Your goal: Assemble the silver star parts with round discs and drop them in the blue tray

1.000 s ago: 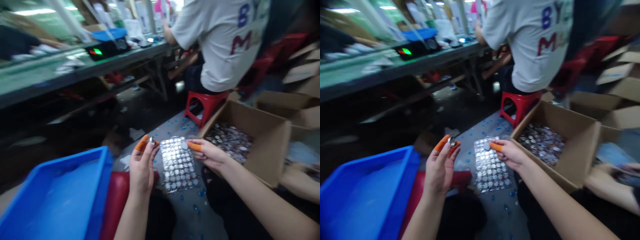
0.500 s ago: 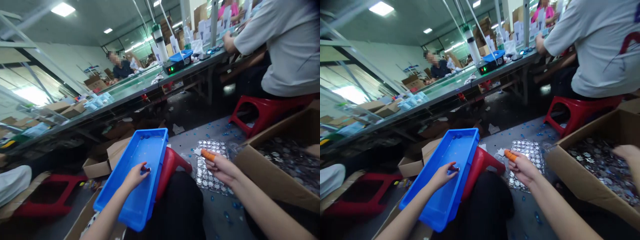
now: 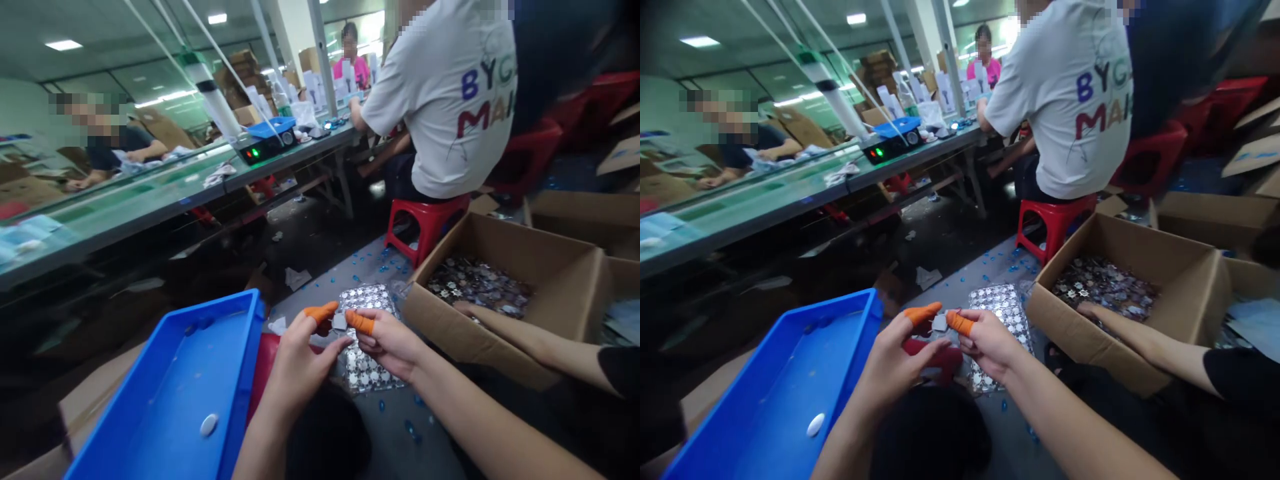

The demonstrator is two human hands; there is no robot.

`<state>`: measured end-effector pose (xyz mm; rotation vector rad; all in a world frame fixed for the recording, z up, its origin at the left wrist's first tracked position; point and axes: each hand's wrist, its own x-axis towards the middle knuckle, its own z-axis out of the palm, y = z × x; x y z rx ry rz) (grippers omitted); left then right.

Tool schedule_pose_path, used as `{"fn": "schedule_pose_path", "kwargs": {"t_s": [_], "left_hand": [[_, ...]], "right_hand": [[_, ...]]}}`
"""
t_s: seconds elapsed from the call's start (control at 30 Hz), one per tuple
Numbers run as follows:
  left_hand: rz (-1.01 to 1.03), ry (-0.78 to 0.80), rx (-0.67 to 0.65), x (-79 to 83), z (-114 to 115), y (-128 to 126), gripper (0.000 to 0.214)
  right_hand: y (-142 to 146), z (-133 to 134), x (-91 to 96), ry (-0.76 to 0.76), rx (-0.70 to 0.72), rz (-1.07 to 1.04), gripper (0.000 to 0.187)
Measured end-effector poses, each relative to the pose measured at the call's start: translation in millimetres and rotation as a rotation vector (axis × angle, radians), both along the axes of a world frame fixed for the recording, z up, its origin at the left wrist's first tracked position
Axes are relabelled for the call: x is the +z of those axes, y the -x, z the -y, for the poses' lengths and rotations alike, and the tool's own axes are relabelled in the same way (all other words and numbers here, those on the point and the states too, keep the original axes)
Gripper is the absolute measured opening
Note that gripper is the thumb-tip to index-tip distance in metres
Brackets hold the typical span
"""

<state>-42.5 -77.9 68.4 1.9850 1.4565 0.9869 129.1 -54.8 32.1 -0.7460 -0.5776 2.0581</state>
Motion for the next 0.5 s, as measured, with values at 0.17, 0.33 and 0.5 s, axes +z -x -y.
{"fn": "schedule_pose_path", "kwargs": {"t_s": [0.17,0.33,0.5], "left_hand": [[0.211,0.088,-0.113,-6.6,-39.8,-9.3,0.051],[0.534,0.223,-0.226,-26.8,-61.9,-22.9,0.050],[0.742,0.290,-0.145,-42.1,-63.8,-26.3,0.056]], "right_hand": [[-30.4,-23.2,6.3,-0.209,-0.077,0.217,0.042],[-48.9,-39.5,2.7,-0.348,-0.077,0.199,0.047],[-51.2,-42.2,-4.4,-0.463,-0.078,0.198,0.048]]}}
